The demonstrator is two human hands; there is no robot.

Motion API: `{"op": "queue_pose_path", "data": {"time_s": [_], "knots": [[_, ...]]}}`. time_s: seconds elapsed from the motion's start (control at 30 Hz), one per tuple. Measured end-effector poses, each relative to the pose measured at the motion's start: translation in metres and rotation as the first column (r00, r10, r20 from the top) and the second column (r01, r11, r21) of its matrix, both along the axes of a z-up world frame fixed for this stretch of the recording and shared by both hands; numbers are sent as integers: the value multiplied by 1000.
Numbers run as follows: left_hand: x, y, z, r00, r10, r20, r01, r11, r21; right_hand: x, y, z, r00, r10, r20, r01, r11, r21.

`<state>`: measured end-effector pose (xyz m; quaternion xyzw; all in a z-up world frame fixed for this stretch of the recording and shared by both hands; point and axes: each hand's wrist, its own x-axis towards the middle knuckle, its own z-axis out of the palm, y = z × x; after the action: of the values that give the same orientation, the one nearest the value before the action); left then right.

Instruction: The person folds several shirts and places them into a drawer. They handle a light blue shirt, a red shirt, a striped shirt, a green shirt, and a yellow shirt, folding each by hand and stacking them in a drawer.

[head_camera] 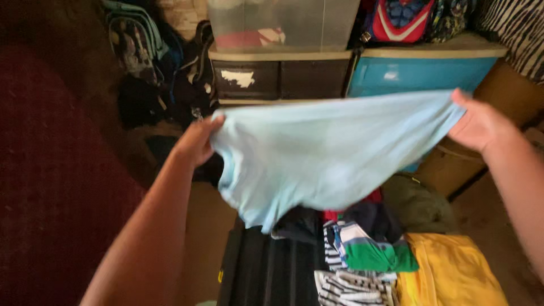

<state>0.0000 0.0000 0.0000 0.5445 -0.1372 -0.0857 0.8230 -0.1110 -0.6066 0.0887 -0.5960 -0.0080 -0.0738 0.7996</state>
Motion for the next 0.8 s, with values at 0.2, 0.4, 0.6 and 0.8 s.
{"op": "queue_pose_path", "data": {"time_s": [0.2,0.4,0.6,0.8], "knots": [[65,-33,70,972,197,132,-215,966,142,56,-67,34,983,-157,98,155,988,22],[74,-59,91,960,138,245,-149,988,29,50,-125,56,919,-56,391,8,992,122],[20,-62,-96,985,-128,-117,150,966,210,0,-163,-107,976,-180,-125,165,979,-118],[-82,-72,-243,936,-6,-352,270,655,706,-90,-145,-261,728,-292,-620,15,911,-412]]}}
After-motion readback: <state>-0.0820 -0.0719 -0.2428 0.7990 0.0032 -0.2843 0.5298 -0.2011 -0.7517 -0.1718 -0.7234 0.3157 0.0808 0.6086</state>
